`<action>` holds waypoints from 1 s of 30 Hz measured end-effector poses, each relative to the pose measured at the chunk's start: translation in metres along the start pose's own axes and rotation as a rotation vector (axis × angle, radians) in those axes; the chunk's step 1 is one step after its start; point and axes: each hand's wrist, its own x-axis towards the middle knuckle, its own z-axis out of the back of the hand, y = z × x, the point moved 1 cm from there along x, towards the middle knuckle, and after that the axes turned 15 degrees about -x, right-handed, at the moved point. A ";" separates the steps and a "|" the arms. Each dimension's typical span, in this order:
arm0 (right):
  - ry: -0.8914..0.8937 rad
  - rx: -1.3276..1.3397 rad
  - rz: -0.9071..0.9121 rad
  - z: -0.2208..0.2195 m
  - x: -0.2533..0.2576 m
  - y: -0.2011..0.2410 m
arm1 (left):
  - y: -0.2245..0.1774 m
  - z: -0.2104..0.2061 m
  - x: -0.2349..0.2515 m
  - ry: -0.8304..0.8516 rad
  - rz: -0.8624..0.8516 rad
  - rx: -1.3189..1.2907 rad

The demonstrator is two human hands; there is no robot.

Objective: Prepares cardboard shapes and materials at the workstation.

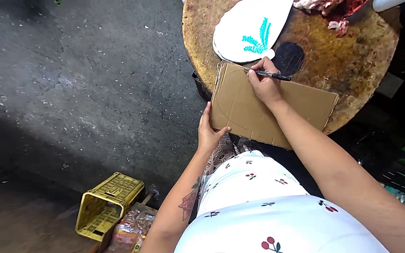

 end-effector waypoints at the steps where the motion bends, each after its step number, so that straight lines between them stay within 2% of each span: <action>1: 0.003 -0.002 -0.002 0.000 0.000 0.000 | 0.000 0.000 0.000 -0.001 0.000 -0.003; 6: 0.001 -0.091 0.015 0.002 0.001 0.003 | 0.000 -0.001 0.000 -0.003 0.016 -0.017; 9: -0.096 -0.117 -0.056 0.012 -0.006 -0.002 | 0.000 -0.001 0.000 -0.005 0.021 -0.011; 15: -0.250 0.026 -0.269 0.077 -0.051 -0.040 | 0.005 -0.004 -0.004 -0.036 0.037 -0.041; 19: -0.161 0.005 -0.331 0.117 -0.095 -0.049 | 0.009 -0.005 -0.006 -0.051 0.058 -0.031; 25: -0.158 0.141 -0.300 0.110 -0.125 -0.071 | 0.004 -0.002 -0.004 -0.021 0.099 0.025; 30: -0.145 0.093 -0.329 0.112 -0.123 -0.064 | -0.002 0.004 -0.003 0.008 0.123 0.045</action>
